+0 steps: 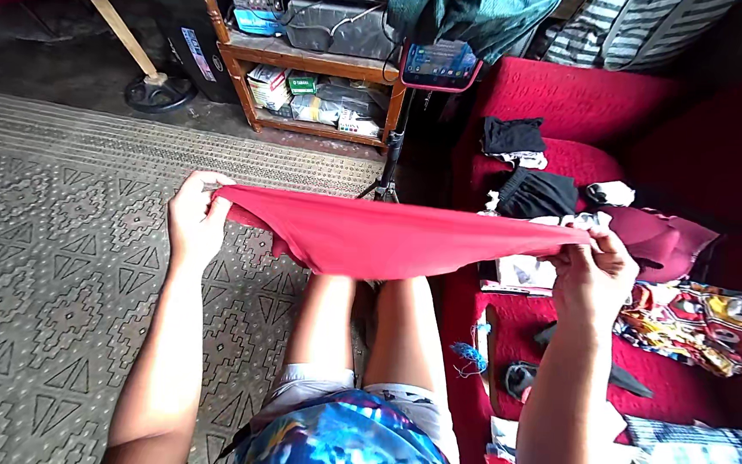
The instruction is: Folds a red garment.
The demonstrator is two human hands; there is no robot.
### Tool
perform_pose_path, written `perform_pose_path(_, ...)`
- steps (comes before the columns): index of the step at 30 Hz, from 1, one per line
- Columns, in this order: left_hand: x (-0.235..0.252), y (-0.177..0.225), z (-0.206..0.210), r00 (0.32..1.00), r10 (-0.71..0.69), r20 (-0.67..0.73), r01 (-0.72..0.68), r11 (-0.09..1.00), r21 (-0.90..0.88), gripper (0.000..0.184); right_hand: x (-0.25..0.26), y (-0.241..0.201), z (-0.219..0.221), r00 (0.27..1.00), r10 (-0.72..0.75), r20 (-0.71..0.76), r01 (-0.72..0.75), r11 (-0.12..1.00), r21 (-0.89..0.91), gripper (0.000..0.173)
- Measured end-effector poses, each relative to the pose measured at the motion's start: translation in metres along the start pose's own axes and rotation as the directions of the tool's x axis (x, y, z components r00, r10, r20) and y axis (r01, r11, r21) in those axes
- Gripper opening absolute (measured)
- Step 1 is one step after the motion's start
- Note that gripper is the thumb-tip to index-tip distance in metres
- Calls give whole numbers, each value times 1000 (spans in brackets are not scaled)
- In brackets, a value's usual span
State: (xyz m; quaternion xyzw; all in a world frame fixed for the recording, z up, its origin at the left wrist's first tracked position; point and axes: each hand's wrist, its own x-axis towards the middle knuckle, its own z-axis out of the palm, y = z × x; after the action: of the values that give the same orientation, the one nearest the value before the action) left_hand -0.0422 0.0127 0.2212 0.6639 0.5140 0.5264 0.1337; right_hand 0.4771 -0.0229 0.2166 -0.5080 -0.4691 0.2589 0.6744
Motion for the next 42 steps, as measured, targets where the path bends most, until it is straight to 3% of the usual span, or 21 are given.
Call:
perform_pose_path(5,-13,-3,6,998,-61,21,64,975,-211,30,-12,6,0,1000,5,-2,-5,995,99,26)
perform_pose_path(9,-31,12,-11,980,-21,200,98,918,-383,35,-38,-6,-18,977,-195,89,203,974,-100,20)
perform_pose_path(12,-55,16,-31,959,74,274,-17,979,-203,41,-64,-26,-42,921,-291,259,348,913,-212,31)
perform_pose_path(14,-74,18,-39,963,94,253,-68,992,-110,32,-82,-37,-59,900,-273,339,380,873,-307,34)
perform_pose_path(17,-88,25,-57,922,152,356,-70,970,-232,17,-101,-52,-85,879,-171,444,314,909,-273,21)
perform_pose_path(19,-87,28,-63,861,229,453,-49,925,-376,14,-103,-46,-100,844,-178,505,256,963,-88,7)
perform_pose_path(21,-80,20,-55,816,256,519,5,893,-449,20,-94,-28,-96,838,-224,498,238,971,35,12)
perform_pose_path(23,-78,-7,-25,837,115,534,199,846,-495,19,-84,1,-68,924,-109,367,101,994,40,21)
perform_pose_path(24,-83,-25,0,865,-75,496,369,764,-529,15,-83,20,-47,970,35,240,-49,997,56,25)
perform_pose_path(25,-92,-39,31,834,-344,432,546,632,-550,17,-84,42,-23,970,222,103,-231,969,88,31)
perform_pose_path(26,-103,-48,61,698,-593,401,707,481,-518,25,-88,68,-4,909,416,36,-417,901,117,38)
perform_pose_path(27,-116,-57,84,508,-748,428,843,329,-426,40,-96,98,7,816,578,37,-577,806,133,44)
perform_pose_path(28,-134,-68,98,337,-818,466,920,181,-348,55,-107,126,12,717,697,11,-694,712,107,48)
perform_pose_path(29,-152,-78,106,240,-821,518,951,93,-294,66,-118,142,14,630,777,-6,-775,629,66,50)
perform_pose_path(31,-168,-77,105,192,-805,561,962,41,-271,77,-136,145,9,524,852,-5,-848,523,90,56)
perform_pose_path(33,-186,-71,87,234,-804,546,955,85,-284,66,-159,143,-11,497,866,54,-860,483,165,55)
perform_pose_path(36,-208,-79,69,434,-721,540,900,317,-300,28,-174,140,-39,582,803,129,-813,569,123,39)
perform_pose_path(39,-191,-87,59,536,-566,626,794,590,-147,28,-161,130,-47,686,670,284,-684,727,-62,22)
perform_pose_path(42,-133,-79,57,703,-468,536,585,808,-61,25,-117,114,-39,813,464,352,-442,885,-144,11)
